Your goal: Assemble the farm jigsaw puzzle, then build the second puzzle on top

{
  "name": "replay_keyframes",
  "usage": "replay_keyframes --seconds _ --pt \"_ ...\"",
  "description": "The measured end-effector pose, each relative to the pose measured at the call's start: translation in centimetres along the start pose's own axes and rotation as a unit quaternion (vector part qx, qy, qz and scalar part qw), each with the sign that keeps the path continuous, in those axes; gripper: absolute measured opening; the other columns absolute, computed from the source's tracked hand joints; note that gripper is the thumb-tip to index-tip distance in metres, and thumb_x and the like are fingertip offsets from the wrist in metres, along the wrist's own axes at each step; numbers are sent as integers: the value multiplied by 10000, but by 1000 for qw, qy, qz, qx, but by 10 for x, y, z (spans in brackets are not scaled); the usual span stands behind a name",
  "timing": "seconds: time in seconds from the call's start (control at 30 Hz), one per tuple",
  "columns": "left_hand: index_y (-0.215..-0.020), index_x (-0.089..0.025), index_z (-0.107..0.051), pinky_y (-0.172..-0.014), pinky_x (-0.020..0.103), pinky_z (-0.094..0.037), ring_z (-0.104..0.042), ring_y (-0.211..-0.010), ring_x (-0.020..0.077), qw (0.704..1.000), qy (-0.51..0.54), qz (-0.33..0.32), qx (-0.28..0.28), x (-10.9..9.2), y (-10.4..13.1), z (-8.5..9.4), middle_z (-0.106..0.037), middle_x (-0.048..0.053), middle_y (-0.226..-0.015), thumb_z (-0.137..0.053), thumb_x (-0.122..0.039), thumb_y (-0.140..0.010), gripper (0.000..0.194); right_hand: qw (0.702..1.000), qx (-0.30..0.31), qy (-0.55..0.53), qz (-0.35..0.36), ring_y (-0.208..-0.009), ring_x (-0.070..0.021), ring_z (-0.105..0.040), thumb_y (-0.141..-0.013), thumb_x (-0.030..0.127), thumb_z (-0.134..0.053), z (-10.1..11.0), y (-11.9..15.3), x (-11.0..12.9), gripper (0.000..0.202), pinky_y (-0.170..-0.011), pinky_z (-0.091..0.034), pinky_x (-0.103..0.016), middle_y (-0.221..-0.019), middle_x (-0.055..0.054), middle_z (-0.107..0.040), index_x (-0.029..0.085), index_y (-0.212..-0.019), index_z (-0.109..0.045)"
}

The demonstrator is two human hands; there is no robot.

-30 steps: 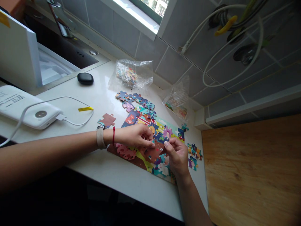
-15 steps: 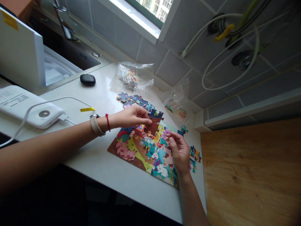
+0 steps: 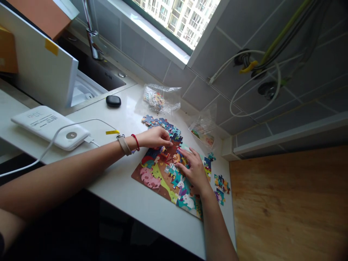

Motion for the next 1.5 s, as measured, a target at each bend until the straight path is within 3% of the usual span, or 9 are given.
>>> replay_keyframes --seconds 0.33,0.57,0.7,0.97,1.07,1.13,1.23,1.33,1.5 --pt "-724 -154 -755 -524 247 -334 -502 -547 122 997 -52 -1 61 -10 10 -13 -673 20 -625 -676 -463 -865 349 998 -55 -2 22 -1182 -323 -639 -899 377 -795 3 0 8 431 -1040 -539 -527 -1236 -111 -766 264 -1310 -728" --pt "-727 -158 -735 -549 244 -339 -557 -566 131 988 -135 5 73 -9 11 -30 -679 22 -621 -635 -411 -922 334 992 -121 32 14 -1117 -323 -636 -918 347 -742 30 13 -11 376 -984 -557 -522 -1178 -93 -788 258 -1283 -749" --pt "-717 -163 -726 -566 248 -332 -531 -566 120 980 -193 -15 56 -16 13 -33 -677 21 -637 -625 -399 -956 351 986 -162 30 -5 -1099 -330 -646 -910 394 -745 39 21 -26 361 -969 -561 -543 -1154 -107 -792 247 -1238 -772" --pt "-895 -180 -773 -653 268 -435 -644 -674 160 960 -276 -32 -29 -15 14 -28 -769 61 -796 -657 -463 -989 320 992 -129 7 -13 -1097 -321 -664 -857 331 -777 33 20 -35 343 -969 -563 -521 -1109 -94 -804 246 -1189 -793" --pt "-979 -189 -776 -777 318 -507 -689 -832 205 948 -303 -84 -40 -20 14 -26 -786 80 -954 -683 -443 -987 270 992 -125 -2 -2 -1080 -311 -665 -849 295 -788 32 21 -33 343 -955 -566 -499 -1116 -87 -805 233 -1186 -790" --pt "-1081 -208 -780 -944 388 -526 -688 -1054 256 940 -304 -153 -4 -25 15 -29 -771 100 -1157 -749 -424 -948 256 993 -119 -10 9 -1072 -304 -666 -846 283 -793 29 21 -30 347 -947 -568 -484 -1118 -80 -807 228 -1188 -788" --pt "-1239 -270 -763 -1167 523 -426 -527 -1394 346 925 -305 -215 74 -25 17 -34 -638 99 -1476 -883 -429 -820 464 994 -106 -20 13 -1075 -296 -670 -847 285 -789 25 20 -26 349 -950 -567 -476 -1119 -73 -810 242 -1194 -788" --pt "-1353 -314 -718 -1237 606 -335 -362 -1533 405 919 -323 -199 108 -18 16 -36 -524 77 -1602 -913 -425 -782 614 995 -99 -22 7 -1085 -298 -669 -854 292 -782 21 20 -24 340 -962 -561 -478 -1127 -75 -809 249 -1191 -790" --pt "-1338 -275 -737 -1241 611 -350 -369 -1535 404 920 -329 -180 113 -18 15 -39 -537 92 -1589 -842 -452 -861 519 988 -154 -13 -13 -1104 -303 -661 -881 290 -757 18 14 -28 259 -988 -548 -489 -1153 -89 -802 223 -1127 -805"
Point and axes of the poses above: each hand's wrist, its own y-axis away from the middle knuckle, its own z-axis out of the back of the hand, x = y × z, the point moved 5 cm from there along -y, towards the middle knuckle
